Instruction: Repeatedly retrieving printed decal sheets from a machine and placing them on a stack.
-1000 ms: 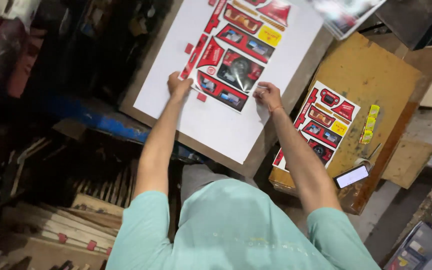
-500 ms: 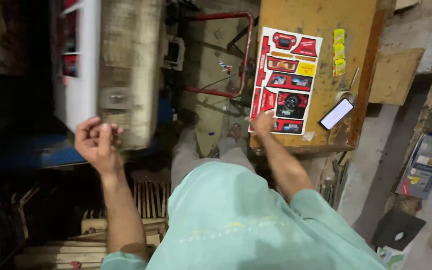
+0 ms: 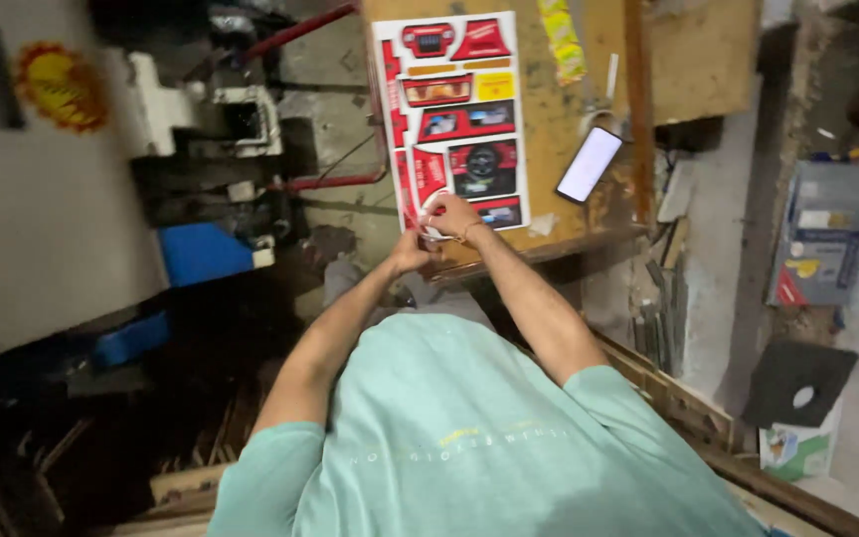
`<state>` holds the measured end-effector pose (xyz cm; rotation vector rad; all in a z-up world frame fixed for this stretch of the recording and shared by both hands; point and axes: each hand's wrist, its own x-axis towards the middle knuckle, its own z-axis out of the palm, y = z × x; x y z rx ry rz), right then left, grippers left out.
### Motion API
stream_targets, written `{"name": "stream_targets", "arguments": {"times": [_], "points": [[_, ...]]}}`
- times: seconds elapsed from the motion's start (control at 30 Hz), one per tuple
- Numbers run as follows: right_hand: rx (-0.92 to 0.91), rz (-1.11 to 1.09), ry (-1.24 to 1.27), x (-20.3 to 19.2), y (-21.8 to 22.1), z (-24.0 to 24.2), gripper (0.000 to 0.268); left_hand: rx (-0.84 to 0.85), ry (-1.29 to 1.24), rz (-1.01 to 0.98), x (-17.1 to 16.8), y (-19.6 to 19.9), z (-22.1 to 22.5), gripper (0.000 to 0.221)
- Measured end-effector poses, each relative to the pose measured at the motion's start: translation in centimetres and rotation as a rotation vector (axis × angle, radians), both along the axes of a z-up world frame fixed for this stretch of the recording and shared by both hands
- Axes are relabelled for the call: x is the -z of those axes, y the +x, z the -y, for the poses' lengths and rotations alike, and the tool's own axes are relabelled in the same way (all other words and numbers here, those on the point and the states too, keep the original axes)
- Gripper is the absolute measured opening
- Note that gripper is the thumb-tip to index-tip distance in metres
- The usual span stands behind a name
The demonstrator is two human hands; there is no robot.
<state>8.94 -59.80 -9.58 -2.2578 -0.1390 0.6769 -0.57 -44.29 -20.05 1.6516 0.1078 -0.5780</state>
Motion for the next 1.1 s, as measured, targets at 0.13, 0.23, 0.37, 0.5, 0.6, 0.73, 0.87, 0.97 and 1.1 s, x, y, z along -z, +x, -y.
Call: {"name": "stream_targets", "arguments": {"times": [0.13, 0.23, 0.37, 0.5, 0.6, 0.73, 0.87, 0.97, 1.1], "points": [[0.153, -0.391, 0.309, 1.3, -0.2, 7.7, 0.042, -0.392, -0.034, -0.266, -9.4, 3.7, 3.8, 0.030], [0.227, 0.117, -0.109, 3.8, -0.4, 14.7, 0.048, -0.576, -0.090, -0.171, -16.1, 5.7, 3.8, 0.031], [0.540, -0.231, 0.425, 7.6, -0.3, 16.6, 0.055, -0.414, 0.004, 0.162, -24.2, 6.4, 0.8, 0.025], [0.541, -0.797, 1.254, 2.7, 1.0, 10.2, 0.063, -0.307, -0.069, 0.345, -34.3, 5.9, -5.2, 0.023], [0.462, -0.774, 1.277, -10.2, 3.7, 0.7, 0.063, -0.462, 0.001, 0.512, -36.2, 4.5, -12.7, 0.026], [0.335, -0.755, 1.200, -17.6, 5.7, -8.7, 0.061, -0.736, 0.068, 0.529, -38.7, 0.8, -22.8, 0.025], [0.221, -0.553, 1.121, -19.2, 7.2, -19.0, 0.054, -0.991, -0.060, 0.410, -36.1, -2.0, -32.7, 0.019], [0.235, -0.425, 0.962, -18.5, 6.9, -27.5, 0.050, -1.111, -0.074, 0.297, -30.0, -2.1, -39.4, 0.019], [0.267, -0.125, 0.542, -8.5, 8.4, -35.0, 0.045, -1.249, 0.008, 0.012, -21.8, 0.7, -45.6, 0.021]]}}
